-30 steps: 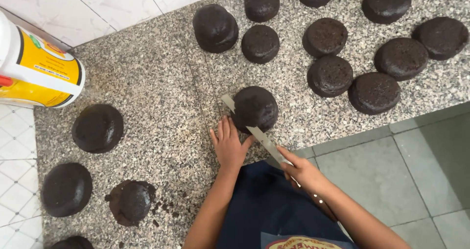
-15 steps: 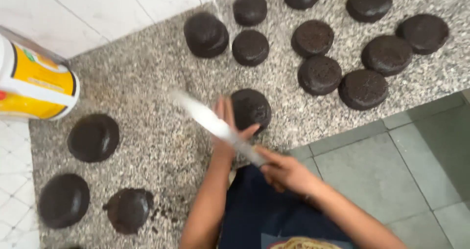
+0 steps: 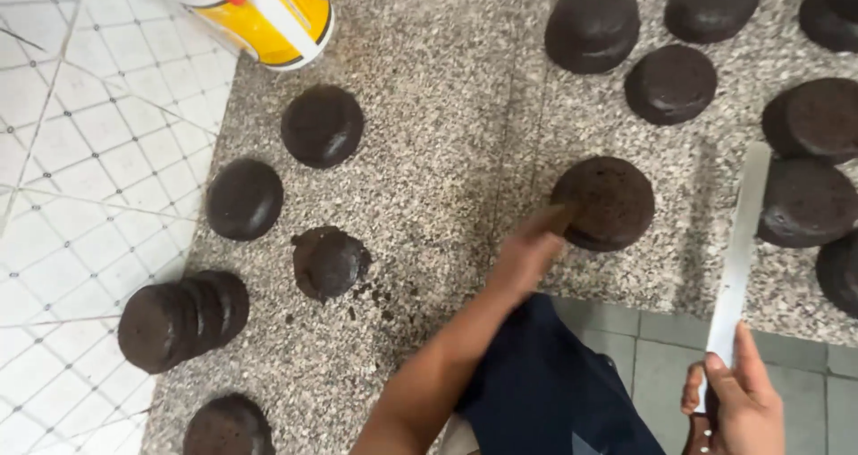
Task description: Cutting chocolate sponges or circular cakes into layers using a long bread knife.
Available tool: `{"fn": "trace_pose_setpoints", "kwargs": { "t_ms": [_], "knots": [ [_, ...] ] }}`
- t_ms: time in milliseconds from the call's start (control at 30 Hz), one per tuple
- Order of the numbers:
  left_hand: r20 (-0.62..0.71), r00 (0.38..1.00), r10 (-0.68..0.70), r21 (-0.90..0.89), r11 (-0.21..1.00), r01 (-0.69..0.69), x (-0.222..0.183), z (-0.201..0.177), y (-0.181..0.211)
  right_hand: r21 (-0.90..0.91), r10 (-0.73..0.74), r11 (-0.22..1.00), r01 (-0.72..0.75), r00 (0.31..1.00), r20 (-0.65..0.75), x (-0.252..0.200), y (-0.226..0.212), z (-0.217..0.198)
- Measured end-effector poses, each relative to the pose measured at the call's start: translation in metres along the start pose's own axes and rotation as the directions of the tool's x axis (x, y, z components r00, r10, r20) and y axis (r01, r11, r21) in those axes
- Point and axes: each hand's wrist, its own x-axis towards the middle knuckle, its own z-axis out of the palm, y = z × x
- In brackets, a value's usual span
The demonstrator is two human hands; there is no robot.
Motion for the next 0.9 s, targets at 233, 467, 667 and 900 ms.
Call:
{"fn": "trace_pose_setpoints", "kwargs": {
  "t_ms": [233,467,667,900],
  "knots": [
    [-0.649,0.469,-0.599,-0.585,0.787,0.196,-0.096,-0.199,0.013,0.021,0.004,1.000,-0.003,0.998,-0.062,0.012,0.002,-0.007],
    [-0.513,0.797,-0.318,0.691,0.397,0.604,-0.140,-0.231,-0.035,0.007,0.017,1.000,-0.018,0.996,0.085,0.024,-0.004,-0.005],
    [-0.446,0.894,0.029,0.591,0.761,0.270,-0.025,-0.140,-0.021,-0.054,0.154,0.987,-0.149,0.982,0.112,0.015,0.001,-0.001],
    [0.162,0.923,0.349,0.544,0.749,-0.379,0.127,0.023,0.053,-0.075,0.129,0.990,-0.122,0.988,0.090,0.015,-0.007,0.009]
  ]
}}
